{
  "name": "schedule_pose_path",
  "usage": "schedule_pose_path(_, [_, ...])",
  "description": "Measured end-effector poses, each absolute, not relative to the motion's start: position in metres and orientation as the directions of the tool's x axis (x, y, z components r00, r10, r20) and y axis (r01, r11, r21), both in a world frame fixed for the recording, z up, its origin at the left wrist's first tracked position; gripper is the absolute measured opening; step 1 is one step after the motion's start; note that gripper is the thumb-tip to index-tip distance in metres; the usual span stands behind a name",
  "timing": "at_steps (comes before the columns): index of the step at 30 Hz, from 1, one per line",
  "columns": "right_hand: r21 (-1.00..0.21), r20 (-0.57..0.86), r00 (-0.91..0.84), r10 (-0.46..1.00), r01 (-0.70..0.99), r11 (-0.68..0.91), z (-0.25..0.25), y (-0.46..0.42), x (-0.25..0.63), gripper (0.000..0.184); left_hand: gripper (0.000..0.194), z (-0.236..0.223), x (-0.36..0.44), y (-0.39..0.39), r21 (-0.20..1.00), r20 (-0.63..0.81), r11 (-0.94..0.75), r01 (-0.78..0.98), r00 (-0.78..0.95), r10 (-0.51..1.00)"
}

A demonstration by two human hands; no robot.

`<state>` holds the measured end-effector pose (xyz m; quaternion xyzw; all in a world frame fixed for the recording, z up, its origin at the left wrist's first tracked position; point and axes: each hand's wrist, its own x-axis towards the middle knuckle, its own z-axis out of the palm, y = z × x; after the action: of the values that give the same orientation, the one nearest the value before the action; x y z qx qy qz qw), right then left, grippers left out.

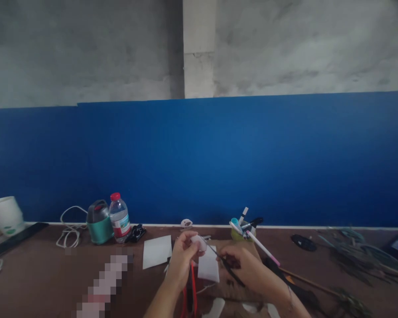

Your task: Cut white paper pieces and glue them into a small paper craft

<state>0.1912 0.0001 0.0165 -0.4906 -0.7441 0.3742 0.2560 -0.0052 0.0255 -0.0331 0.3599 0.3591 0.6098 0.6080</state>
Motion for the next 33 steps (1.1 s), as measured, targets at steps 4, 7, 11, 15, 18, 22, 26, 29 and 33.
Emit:
schedule_pose_path(4, [-0.776, 0.029, -0.373, 0.927, 0.576, 0.256, 0.0207, -0.0016, 0.1906, 0.019, 0.048, -0.0319, -0.0051, 0.0254, 0.883, -0.009, 0.007, -0.469, -0.002, 1.000])
schedule_pose_path(7, [-0.774, 0.029, -0.361, 0.932, 0.582, 0.250, 0.0239, -0.0029, 0.1894, 0.020, 0.049, -0.0293, -0.0039, 0.0239, 0.873, 0.008, -0.014, -0.487, -0.013, 1.000])
schedule_pose_path(11, [-0.773, 0.030, -0.371, 0.928, 0.580, 0.256, 0.0245, -0.0028, 0.1894, 0.021, 0.052, -0.0281, -0.0030, 0.0218, 0.880, -0.005, -0.005, -0.475, -0.020, 1.000])
schedule_pose_path(15, [-0.755, 0.042, -0.354, 0.934, 0.601, 0.262, 0.0227, -0.0019, 0.1908, 0.021, 0.057, -0.0323, -0.0039, 0.0233, 0.900, -0.035, 0.020, -0.436, -0.026, 0.999])
schedule_pose_path(18, [-0.767, 0.035, -0.355, 0.934, 0.590, 0.252, 0.0213, -0.0020, 0.1914, 0.020, 0.057, -0.0350, -0.0044, 0.0247, 0.901, -0.028, 0.013, -0.434, -0.030, 0.999])
schedule_pose_path(22, [-0.789, 0.044, -0.373, 0.927, 0.557, 0.262, 0.0200, -0.0024, 0.1909, 0.019, 0.057, -0.0349, -0.0038, 0.0244, 0.900, -0.025, 0.007, -0.435, -0.037, 0.999])
schedule_pose_path(26, [-0.793, 0.035, -0.375, 0.926, 0.554, 0.254, 0.0205, -0.0031, 0.1900, 0.016, 0.057, -0.0326, -0.0029, 0.0237, 0.902, -0.036, 0.016, -0.432, -0.037, 0.999])
schedule_pose_path(29, [-0.799, 0.036, -0.376, 0.926, 0.546, 0.252, 0.0211, -0.0034, 0.1902, 0.016, 0.057, -0.0313, -0.0029, 0.0234, 0.892, -0.028, 0.012, -0.451, -0.030, 0.999])
schedule_pose_path(33, [-0.810, 0.018, -0.395, 0.918, 0.532, 0.245, 0.0211, -0.0031, 0.1911, 0.018, 0.054, -0.0314, -0.0035, 0.0232, 0.885, -0.008, 0.001, -0.466, -0.013, 1.000])
